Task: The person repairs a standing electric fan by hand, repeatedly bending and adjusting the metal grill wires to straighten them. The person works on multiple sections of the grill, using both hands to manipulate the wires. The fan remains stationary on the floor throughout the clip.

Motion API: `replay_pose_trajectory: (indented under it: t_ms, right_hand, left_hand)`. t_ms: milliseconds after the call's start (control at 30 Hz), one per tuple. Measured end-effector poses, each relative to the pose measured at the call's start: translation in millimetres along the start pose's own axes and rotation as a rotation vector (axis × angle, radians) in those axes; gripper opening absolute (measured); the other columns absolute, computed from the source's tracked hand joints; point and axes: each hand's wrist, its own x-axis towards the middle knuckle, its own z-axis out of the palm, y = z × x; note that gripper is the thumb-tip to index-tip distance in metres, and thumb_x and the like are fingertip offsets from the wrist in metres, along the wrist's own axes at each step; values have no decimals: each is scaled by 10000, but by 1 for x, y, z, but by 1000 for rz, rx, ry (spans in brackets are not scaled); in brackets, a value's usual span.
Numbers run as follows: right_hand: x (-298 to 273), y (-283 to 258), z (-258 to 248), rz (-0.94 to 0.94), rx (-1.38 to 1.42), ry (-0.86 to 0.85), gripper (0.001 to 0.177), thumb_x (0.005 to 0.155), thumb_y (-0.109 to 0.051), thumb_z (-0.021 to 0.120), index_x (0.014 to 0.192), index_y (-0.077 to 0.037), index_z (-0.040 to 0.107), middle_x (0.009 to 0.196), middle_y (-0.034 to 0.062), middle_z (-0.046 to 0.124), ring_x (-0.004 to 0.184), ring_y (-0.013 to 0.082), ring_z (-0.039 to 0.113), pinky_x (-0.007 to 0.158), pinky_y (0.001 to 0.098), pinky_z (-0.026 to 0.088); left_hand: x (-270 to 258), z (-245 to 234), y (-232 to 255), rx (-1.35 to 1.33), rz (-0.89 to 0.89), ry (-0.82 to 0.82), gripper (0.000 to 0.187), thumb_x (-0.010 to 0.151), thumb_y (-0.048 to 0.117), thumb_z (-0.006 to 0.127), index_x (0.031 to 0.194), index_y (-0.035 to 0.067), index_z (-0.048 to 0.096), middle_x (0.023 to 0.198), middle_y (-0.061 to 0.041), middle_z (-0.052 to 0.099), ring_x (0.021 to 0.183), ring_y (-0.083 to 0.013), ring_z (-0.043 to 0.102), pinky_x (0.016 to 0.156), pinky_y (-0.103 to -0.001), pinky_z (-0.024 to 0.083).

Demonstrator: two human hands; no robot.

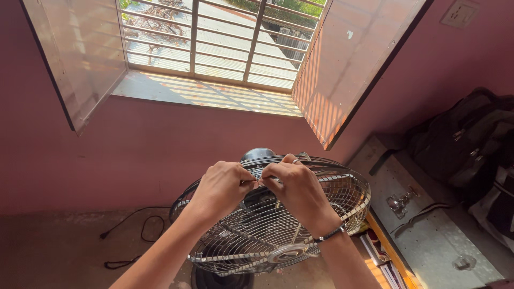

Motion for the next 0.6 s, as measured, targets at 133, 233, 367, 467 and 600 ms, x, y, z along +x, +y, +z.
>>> replay_pose_trajectory:
  t_ms: [133, 233, 367, 467, 600]
  right_hand:
    - [3, 0, -6, -4, -18, -45, 96, 837, -116, 791, 884, -48, 741, 779, 83, 746, 826, 248, 672, 751, 398, 559]
    - [3, 0, -9, -51, 8, -49, 74, 854, -98, 774, 911, -55, 756, 839, 72, 767, 833, 248, 670, 757, 395, 552]
    - [0, 2, -10, -77, 46, -27, 94, 840, -75, 770, 932, -56, 765, 860, 69, 769, 851, 244, 663, 779, 390, 554]
    - [0, 2, -8, -68, 79, -20, 107, 840, -69, 770, 947, -57, 772, 881, 69, 773, 852, 242, 660, 781, 382, 555]
    - [-2, 4, -5, -113, 114, 27, 114, 869, -40, 749, 980, -54, 771, 902, 79, 770, 862, 246, 661, 794, 378, 548]
  left_hand:
    - [5, -3, 3, 43, 52, 11, 157, 815, 306, 786, 925, 209, 842, 864, -84, 760, 825, -261, 711, 813, -413, 548]
    - [7, -1, 2, 44, 90, 40, 136, 818, 279, 795, 918, 199, 845, 886, -78, 772, 835, -248, 712, 814, -404, 552]
    - [12, 1, 2, 53, 46, -12, 126, 818, 292, 789, 911, 225, 843, 882, -35, 783, 799, -194, 724, 826, -362, 566]
    - [12, -1, -1, 68, 60, -29, 113, 823, 258, 778, 899, 231, 856, 879, -24, 786, 784, -192, 727, 821, -355, 571]
    - [11, 1, -1, 82, 100, 23, 136, 807, 280, 797, 903, 200, 851, 845, -45, 775, 771, -208, 721, 787, -374, 569]
